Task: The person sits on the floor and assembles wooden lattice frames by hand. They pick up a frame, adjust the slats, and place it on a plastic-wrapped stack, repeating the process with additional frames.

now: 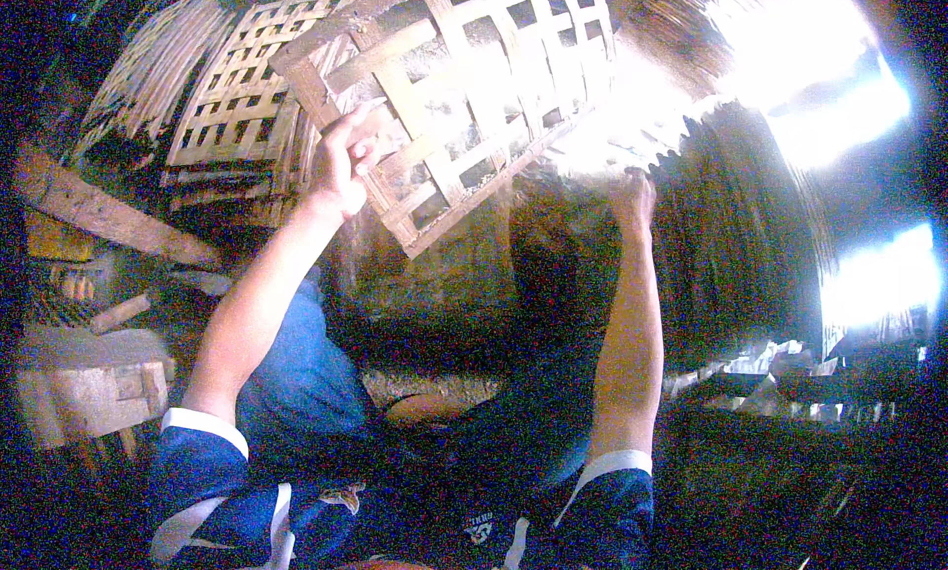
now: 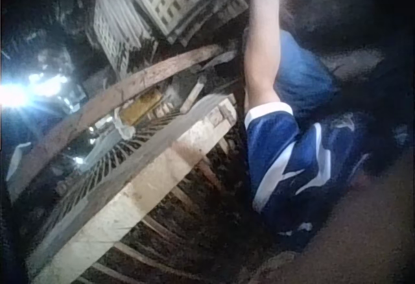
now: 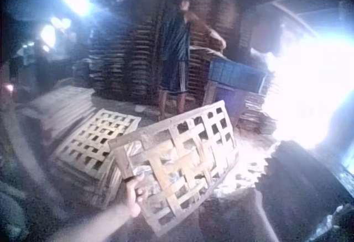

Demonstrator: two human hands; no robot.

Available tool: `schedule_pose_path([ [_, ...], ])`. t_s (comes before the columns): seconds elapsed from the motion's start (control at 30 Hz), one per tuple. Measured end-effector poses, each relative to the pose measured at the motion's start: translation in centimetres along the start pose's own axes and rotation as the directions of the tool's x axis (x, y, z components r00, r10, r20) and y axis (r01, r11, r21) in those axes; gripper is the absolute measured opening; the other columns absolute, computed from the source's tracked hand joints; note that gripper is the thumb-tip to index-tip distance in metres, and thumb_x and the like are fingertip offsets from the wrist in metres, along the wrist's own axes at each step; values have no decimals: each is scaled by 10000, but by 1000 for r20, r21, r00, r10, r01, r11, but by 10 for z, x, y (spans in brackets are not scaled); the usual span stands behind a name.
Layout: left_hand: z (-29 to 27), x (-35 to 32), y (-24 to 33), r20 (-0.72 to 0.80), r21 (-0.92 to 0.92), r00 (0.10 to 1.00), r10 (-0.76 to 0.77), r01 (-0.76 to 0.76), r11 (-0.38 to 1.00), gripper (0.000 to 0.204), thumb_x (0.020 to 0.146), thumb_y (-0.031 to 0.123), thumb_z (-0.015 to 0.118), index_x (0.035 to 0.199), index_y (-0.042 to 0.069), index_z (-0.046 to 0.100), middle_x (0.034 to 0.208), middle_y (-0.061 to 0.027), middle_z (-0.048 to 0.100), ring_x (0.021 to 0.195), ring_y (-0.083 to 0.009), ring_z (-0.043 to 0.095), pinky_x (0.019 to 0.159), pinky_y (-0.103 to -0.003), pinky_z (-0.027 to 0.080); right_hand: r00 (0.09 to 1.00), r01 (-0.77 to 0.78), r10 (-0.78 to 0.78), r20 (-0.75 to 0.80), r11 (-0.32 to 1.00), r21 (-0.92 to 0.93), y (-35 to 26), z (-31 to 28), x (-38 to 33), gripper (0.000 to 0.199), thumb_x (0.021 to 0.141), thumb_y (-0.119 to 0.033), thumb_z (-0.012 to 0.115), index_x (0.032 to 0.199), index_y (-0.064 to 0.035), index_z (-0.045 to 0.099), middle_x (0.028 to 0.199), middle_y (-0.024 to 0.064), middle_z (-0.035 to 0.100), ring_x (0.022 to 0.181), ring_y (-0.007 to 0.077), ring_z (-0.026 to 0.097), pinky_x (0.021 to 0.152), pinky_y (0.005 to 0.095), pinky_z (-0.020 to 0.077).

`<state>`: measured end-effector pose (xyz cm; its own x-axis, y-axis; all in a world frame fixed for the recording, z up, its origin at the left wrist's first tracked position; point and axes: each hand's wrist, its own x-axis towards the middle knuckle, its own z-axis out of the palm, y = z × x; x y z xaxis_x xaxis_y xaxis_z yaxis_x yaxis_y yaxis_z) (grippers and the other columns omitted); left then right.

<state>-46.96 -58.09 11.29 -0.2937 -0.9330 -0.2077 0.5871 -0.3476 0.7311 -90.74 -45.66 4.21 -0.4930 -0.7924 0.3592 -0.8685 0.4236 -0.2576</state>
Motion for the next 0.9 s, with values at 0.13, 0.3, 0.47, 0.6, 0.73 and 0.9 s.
schedule_pose_path([
  [0.13,-4,-3,3,5,35,1000,-17,16,999,244,884,290,649,1017,114,546,709,73,429,520,-23,364,415,-183,264,992,15,15,-122,971,239,-47,-3,10,407,815,-255,747,1146,-64,607,1093,149,651,891,258,653,787,365,524],
  [0.3,4,-11,3,15,90,999,-30,28,996,314,868,317,655,1087,105,579,733,76,424,524,-26,353,413,-179,253,990,-50,96,-104,924,379,-54,-8,19,434,872,-355,685,1152,-38,589,1113,137,651,894,230,661,795,360,524],
  [0.47,9,-18,5,12,114,998,-55,53,992,292,863,280,655,1086,106,585,768,64,414,523,-29,351,399,-178,247,924,-278,374,-79,799,533,-34,-8,10,502,858,-384,687,1184,-11,598,1109,131,656,965,206,627,849,328,486],
  [0.6,13,-20,5,50,183,999,8,-17,983,289,845,265,674,1065,119,554,750,62,399,524,-28,363,397,-176,250,898,-327,440,-5,675,662,-45,-25,16,450,879,-398,660,1135,-28,641,1058,93,659,942,183,617,818,319,488],
  [0.73,8,-15,-3,109,257,994,3,-31,966,292,833,272,690,1041,123,550,776,73,431,544,-18,365,401,-174,254,940,-197,334,-72,702,684,-58,-30,32,475,882,-402,648,1181,-35,618,962,131,696,878,196,654,781,334,504],
  [0.9,8,-21,-5,124,348,990,67,-106,931,186,855,251,692,874,91,599,642,80,441,515,-20,410,421,-192,286,963,-115,267,-26,497,860,-125,-57,23,437,900,-364,645,1180,-29,617,848,85,665,745,107,582,654,241,471],
])
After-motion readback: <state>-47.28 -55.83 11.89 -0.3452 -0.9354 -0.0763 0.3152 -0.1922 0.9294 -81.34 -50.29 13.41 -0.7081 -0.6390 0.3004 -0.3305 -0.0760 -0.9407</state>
